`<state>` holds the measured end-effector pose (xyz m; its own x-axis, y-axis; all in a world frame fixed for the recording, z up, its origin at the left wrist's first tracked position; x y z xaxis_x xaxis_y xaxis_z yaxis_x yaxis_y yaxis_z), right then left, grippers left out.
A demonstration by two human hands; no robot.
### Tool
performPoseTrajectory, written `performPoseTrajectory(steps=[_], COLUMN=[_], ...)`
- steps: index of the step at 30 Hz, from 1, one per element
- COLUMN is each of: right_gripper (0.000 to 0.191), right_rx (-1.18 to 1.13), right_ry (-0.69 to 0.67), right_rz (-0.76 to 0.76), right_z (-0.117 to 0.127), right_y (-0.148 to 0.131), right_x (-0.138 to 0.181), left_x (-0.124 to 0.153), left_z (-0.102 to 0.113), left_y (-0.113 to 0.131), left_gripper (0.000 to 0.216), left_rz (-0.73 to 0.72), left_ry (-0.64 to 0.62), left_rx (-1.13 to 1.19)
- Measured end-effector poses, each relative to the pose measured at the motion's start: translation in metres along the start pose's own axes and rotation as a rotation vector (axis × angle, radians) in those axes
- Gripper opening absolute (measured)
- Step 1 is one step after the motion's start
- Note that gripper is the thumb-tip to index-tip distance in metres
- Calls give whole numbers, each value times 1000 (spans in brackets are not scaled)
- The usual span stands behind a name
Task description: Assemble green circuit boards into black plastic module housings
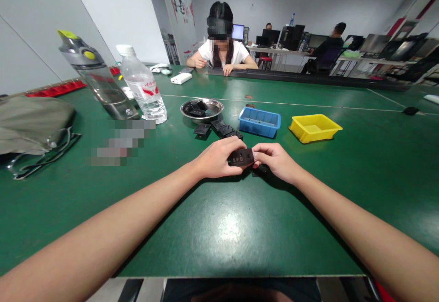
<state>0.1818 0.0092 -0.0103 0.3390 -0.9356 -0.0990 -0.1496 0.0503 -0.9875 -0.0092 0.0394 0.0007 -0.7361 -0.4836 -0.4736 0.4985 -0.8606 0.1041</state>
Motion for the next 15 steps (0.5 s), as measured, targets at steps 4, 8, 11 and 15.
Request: performPoseTrajectory(steps=[4,8,11,15], right_gripper=[28,30,36,45], right_rx=[-1,-16,-58,-169], right_ry=[-17,-42,-53,-42], right_rz=[-7,-48,-67,-88], right_z=[2,5,6,7], right_y=[2,4,6,9], right_x=[-1,-1,-1,-2], left_x=[1,1,1,1], left_z=[0,0,0,1], left_y=[0,1,2,2], left_gripper=[26,31,33,34], left_rz=[-26,-41,-46,-44], left_ry=[-1,-14,-21,-10], left_rx=[9,19,12,23])
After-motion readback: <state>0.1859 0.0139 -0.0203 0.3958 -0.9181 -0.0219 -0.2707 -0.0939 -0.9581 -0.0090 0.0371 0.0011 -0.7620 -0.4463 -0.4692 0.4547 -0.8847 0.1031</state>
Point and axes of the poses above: each hand's wrist, its own x-axis away from the middle knuckle, its own z-axis out of the back of the hand, y = z × x, the point moved 2 cm from there along -x, towards the middle knuckle, and after that the axes turned 15 degrees about -x, right-handed, at the moved point
